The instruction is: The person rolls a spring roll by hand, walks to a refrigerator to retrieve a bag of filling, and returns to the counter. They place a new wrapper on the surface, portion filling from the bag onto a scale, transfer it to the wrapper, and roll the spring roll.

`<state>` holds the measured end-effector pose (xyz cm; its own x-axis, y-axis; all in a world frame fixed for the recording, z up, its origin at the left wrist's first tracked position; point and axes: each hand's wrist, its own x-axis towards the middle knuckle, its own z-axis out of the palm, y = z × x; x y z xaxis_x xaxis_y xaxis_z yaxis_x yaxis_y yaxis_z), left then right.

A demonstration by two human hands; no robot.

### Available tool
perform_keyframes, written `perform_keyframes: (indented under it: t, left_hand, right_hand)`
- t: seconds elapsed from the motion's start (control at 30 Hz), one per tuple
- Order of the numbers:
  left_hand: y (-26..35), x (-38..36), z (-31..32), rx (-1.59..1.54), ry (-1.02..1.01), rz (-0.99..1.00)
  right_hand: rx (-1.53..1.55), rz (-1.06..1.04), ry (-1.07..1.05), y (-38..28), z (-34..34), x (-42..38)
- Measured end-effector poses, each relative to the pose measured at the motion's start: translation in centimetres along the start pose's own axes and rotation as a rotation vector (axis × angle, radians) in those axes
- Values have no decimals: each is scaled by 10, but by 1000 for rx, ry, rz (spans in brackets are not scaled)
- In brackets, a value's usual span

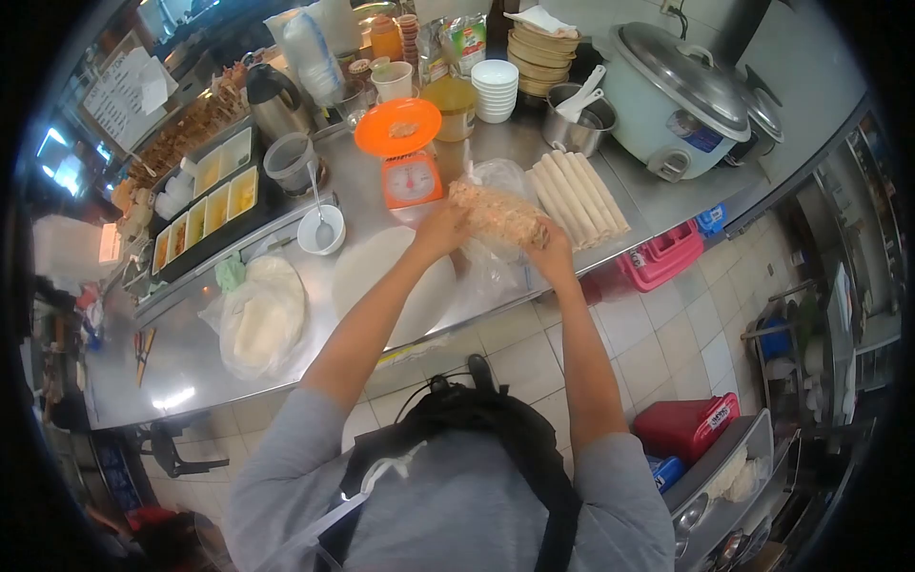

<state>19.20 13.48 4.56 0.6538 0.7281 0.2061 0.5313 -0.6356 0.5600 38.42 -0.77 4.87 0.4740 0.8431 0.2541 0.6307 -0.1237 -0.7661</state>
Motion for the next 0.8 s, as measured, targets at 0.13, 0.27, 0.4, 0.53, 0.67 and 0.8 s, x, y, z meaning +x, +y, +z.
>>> perform_keyframes:
  t: [0.13,0.27,0.4,0.53,0.67,0.8]
  left_hand:
    - [15,14,-20,47,14,77]
    - [26,67,-4,108,-64,486]
    - [15,108,13,284,-317,367]
    - [25,131,-13,149,-696,-77]
    - [-45,159,47,0,-770,-228]
    - [-45,145,43,-343,-585,-30]
  right_hand:
    - [-187,-180,209,-41,-6,-16]
    - [-298,-426,-81,-59,11,-37]
    - [-515,-367,-6,-67,24,-16]
    - [-545,-239,21,-40,39,-7]
    - [-512,-224,99,-30,49,-5]
    - [-480,-247,185,-28,51,-4]
